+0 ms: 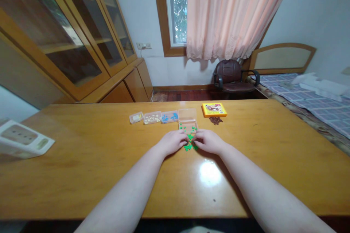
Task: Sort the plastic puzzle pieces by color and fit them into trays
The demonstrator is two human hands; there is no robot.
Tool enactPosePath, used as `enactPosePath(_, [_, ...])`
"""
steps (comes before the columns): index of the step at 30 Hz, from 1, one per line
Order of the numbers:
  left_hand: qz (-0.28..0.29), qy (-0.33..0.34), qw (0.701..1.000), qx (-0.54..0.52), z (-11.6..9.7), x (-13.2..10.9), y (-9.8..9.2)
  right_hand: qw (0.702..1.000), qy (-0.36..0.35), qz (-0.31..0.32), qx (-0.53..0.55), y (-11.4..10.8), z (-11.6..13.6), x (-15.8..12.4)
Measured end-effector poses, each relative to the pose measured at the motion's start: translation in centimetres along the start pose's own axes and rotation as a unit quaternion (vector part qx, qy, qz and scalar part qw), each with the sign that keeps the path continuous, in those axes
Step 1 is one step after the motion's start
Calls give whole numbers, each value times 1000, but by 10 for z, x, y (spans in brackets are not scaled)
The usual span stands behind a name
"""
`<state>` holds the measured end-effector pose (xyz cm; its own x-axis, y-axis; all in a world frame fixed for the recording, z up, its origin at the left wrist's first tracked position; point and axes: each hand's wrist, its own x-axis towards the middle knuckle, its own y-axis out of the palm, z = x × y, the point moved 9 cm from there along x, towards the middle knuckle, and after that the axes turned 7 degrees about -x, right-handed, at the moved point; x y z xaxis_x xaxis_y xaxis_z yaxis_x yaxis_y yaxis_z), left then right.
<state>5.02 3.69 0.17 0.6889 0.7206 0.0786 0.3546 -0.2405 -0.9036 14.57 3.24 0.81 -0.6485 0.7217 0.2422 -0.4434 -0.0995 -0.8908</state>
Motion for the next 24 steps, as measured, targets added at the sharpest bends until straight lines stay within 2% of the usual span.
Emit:
enactPosePath(6, [5, -10, 1000, 1, 0, 2, 3, 999, 32, -7, -17, -4, -9, 0])
enactPosePath(10, [-14, -13, 1000, 10, 0, 2, -2, 998, 51, -1, -30, -3, -11, 0])
enactPosePath(12, [-59, -20, 998, 9, 2, 2, -11, 997, 61, 0, -39, -3, -12, 0])
enactPosePath(15, [-163, -66, 984, 4, 13, -1, -29, 996, 75, 3, -48, -4, -14, 0])
enactPosePath(17, [-188, -88, 978, 3, 19, -2, -33, 996, 75, 8, -42, -3, -14, -1])
enactPosePath(20, [-136, -69, 988, -1, 17, 0, -23, 998, 58, 13, -28, -1, -12, -1])
enactPosePath(24, [-48, -17, 999, -3, 0, -1, -10, 999, 38, 22, -31, 1, -10, -1])
